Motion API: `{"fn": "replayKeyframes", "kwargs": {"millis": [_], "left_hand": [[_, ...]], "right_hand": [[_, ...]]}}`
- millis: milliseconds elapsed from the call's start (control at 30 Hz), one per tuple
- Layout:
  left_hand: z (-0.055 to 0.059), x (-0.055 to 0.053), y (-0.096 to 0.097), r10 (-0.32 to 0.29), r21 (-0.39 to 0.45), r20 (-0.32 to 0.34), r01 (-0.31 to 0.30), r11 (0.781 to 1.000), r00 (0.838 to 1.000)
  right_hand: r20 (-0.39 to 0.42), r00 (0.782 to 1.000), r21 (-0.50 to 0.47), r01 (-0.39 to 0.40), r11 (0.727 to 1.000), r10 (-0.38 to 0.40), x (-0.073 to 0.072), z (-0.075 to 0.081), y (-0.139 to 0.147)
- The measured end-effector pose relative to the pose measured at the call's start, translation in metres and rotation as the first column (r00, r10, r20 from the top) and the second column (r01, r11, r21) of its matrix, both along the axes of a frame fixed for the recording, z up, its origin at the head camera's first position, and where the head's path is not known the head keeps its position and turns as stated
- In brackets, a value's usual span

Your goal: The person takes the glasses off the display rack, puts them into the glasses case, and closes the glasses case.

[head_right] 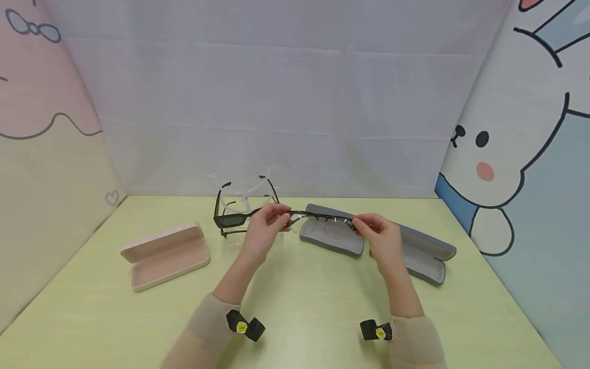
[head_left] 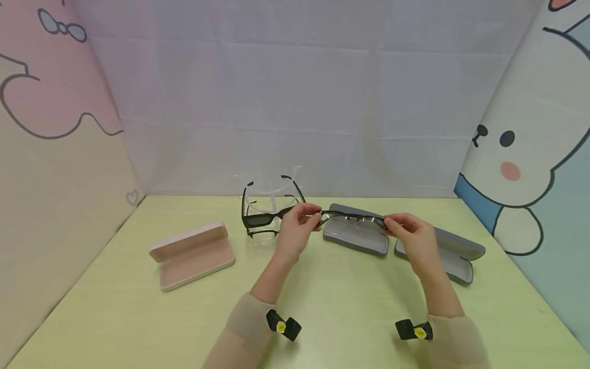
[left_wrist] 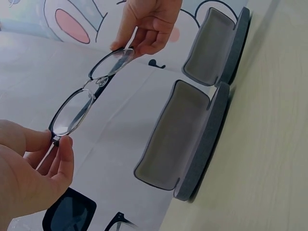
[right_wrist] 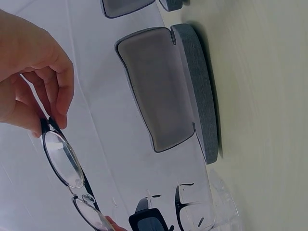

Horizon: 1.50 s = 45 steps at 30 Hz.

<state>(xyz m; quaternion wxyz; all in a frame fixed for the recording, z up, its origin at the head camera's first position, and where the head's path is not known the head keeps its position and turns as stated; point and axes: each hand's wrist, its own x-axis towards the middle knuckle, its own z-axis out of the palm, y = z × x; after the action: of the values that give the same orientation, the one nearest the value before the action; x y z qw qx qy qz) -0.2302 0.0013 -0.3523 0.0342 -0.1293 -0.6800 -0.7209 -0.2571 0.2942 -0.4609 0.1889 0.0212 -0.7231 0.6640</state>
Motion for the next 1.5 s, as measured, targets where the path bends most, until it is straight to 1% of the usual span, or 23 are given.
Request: {"fn": "replayKeyframes", "kwargs": {"millis": [67, 100, 200, 300, 333, 467, 567, 667, 767, 933, 1000, 1100, 1167, 1233, 1400, 1500], "left_hand": [[-0.003, 0.0, 0.004, 0.003, 0.006, 0.0, -0.003, 1.0, 1.0], [-0.004, 0.0, 0.006, 0.003, 0.01, 0.003, -0.003, 1.0, 1.0], [-0.007, -0.001, 0.011, 0.007, 0.018, 0.018, -0.007, 1.0, 1.0], [-0.009, -0.001, 0.017, 0.017, 0.02, 0.04, -0.017, 1.0, 0.999], [-0.009, -0.001, 0.018, 0.021, 0.015, 0.043, -0.021, 1.0, 0.999], [-0.013, -0.002, 0.027, 0.024, 0.013, 0.06, -0.025, 1.0, 0.998], [-0.017, -0.001, 0.034, 0.018, 0.02, 0.072, -0.019, 1.0, 0.997], [-0.022, -0.001, 0.042, 0.013, 0.032, 0.085, -0.016, 0.999, 0.996], [-0.026, 0.0, 0.05, 0.011, 0.045, 0.108, -0.016, 0.999, 0.994], [-0.03, 0.0, 0.062, 0.017, 0.047, 0.137, -0.023, 0.999, 0.99], [-0.026, 0.004, 0.066, 0.01, 0.035, 0.149, -0.016, 0.999, 0.989], [-0.029, 0.004, 0.074, -0.007, 0.029, 0.164, 0.002, 1.0, 0.987], [-0.03, 0.005, 0.078, -0.018, 0.024, 0.174, 0.014, 1.0, 0.985], [-0.037, 0.002, 0.083, -0.02, 0.029, 0.171, 0.015, 0.999, 0.985], [-0.04, 0.001, 0.092, -0.032, 0.041, 0.182, 0.025, 0.999, 0.983], [-0.041, 0.0, 0.096, -0.034, 0.041, 0.194, 0.026, 0.999, 0.98]], "right_hand": [[0.017, 1.0, 0.009, 0.003, 1.0, -0.003, 0.002, -0.001, 0.004], [0.021, 0.999, -0.013, -0.032, 0.999, 0.033, 0.011, 0.009, 0.001], [0.042, 0.998, -0.015, -0.042, 0.999, 0.043, 0.017, 0.013, 0.005], [0.05, 0.998, 0.024, -0.025, 0.999, 0.024, 0.021, 0.017, 0.006], [0.052, 0.998, 0.058, 0.017, 0.998, -0.02, 0.015, 0.008, 0.011], [0.048, 0.997, 0.067, 0.058, 0.996, -0.061, 0.019, 0.008, 0.014], [0.051, 0.997, 0.036, 0.051, 0.998, -0.053, 0.022, 0.008, 0.021], [0.066, 0.996, 0.035, 0.061, 0.998, -0.063, 0.027, 0.007, 0.028], [0.088, 0.991, 0.076, 0.093, 0.993, -0.1, 0.033, 0.006, 0.035], [0.122, 0.983, 0.153, 0.12, 0.981, -0.139, 0.044, 0.008, 0.044], [0.139, 0.979, 0.189, 0.124, 0.974, -0.151, 0.049, 0.009, 0.048], [0.159, 0.973, 0.227, 0.131, 0.965, -0.17, 0.057, 0.01, 0.054], [0.174, 0.971, 0.239, 0.123, 0.963, -0.167, 0.062, 0.01, 0.058], [0.176, 0.971, 0.239, 0.12, 0.964, -0.165, 0.065, 0.01, 0.061], [0.158, 0.974, 0.226, 0.124, 0.966, -0.162, 0.069, 0.011, 0.067], [0.136, 0.98, 0.187, 0.12, 0.975, -0.147, 0.069, 0.011, 0.07]]}}
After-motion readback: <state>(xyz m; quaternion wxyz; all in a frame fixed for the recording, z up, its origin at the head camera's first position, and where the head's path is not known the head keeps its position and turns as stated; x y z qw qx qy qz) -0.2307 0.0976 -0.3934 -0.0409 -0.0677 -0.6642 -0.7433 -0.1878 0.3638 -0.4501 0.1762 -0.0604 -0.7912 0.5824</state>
